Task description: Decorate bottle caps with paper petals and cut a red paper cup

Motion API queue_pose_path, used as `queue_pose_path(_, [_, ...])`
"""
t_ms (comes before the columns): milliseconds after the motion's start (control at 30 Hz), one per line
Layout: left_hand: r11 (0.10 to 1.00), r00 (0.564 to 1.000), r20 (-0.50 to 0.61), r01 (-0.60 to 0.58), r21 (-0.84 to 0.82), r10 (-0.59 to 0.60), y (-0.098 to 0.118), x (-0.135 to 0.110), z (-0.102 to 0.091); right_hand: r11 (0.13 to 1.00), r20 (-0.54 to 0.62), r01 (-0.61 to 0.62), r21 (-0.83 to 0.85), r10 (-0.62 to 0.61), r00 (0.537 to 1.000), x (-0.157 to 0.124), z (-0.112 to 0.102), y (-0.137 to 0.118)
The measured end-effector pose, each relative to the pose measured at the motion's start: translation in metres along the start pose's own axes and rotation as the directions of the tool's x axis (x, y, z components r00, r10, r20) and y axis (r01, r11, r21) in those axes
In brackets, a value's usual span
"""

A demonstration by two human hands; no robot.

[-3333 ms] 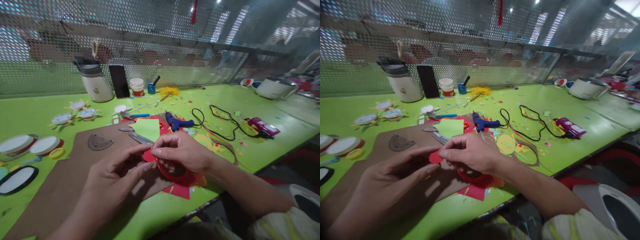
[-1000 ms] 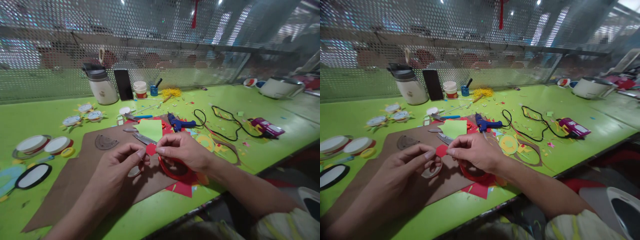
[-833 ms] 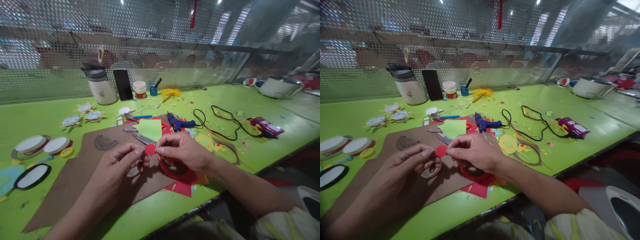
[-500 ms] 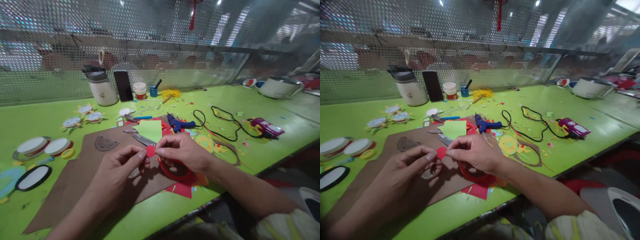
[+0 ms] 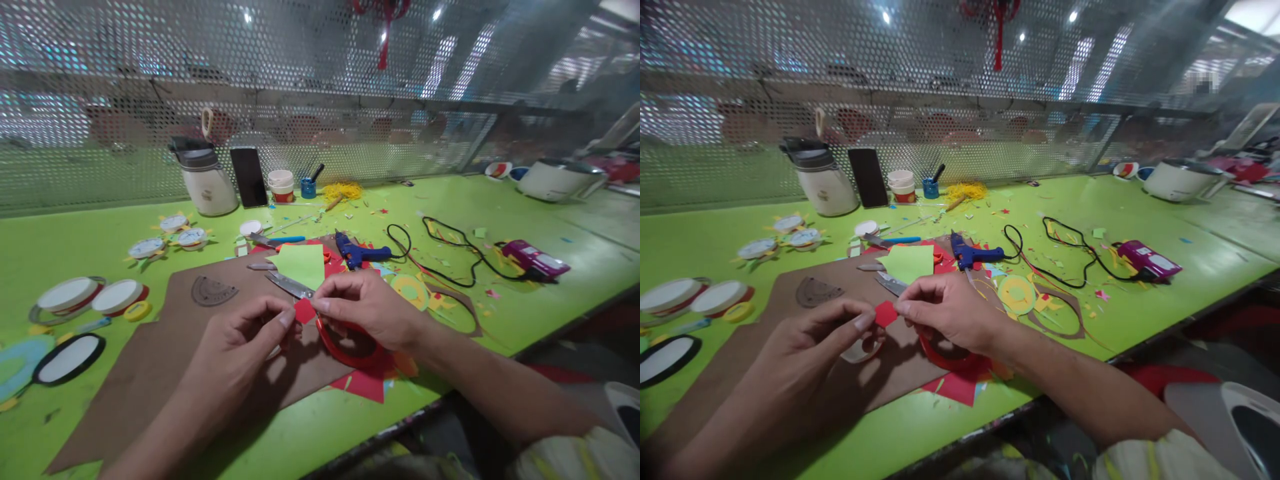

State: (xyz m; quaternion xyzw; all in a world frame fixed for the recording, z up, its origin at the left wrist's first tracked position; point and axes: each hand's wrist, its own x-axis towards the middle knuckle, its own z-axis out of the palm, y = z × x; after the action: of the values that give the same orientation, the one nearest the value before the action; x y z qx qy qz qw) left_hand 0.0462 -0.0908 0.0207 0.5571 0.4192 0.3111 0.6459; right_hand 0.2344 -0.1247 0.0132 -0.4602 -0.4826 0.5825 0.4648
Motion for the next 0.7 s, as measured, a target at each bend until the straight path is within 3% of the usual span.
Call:
queue_pose_path(200, [0.996, 0.997, -0.066, -0.044, 0.071, 0.048, 0.013, -0.003, -0.001, 0.998, -0.017, -0.005, -0.067, 0.004, 1.000, -0.001, -0.004, 0.003])
queue_pose_path(300, [0.970, 0.995, -0.006, -0.096, 0.223, 0.100, 0.014, 0.005, -0.016, 0.994, -0.020, -0.005, -0.112, 0.003, 1.000, 0.000, -0.006, 0.006])
queue_pose_path(400, [0.806, 0.979, 0.137, -0.205, 0.555, 0.154, 0.019, 0.013, -0.037, 0.983, -0.047, -0.025, -0.180, 0.017, 0.999, 0.000, -0.006, 0.007])
queue_pose_path(567, [0.611, 0.945, 0.199, -0.321, 0.723, 0.261, 0.034, 0.009, -0.062, 0.956, -0.057, -0.018, -0.293, 0.001, 0.998, 0.001, -0.001, 0.007])
queue_pose_path(633, [0.581, 0.941, 0.214, -0.332, 0.743, 0.263, 0.034, 0.003, -0.065, 0.947, -0.060, -0.004, -0.321, -0.017, 0.998, 0.002, 0.001, 0.008])
queue_pose_path(700, [0.622, 0.959, 0.178, -0.278, 0.732, 0.219, 0.028, -0.002, -0.066, 0.941, -0.062, 0.004, -0.340, -0.026, 0.998, 0.003, 0.001, 0.010])
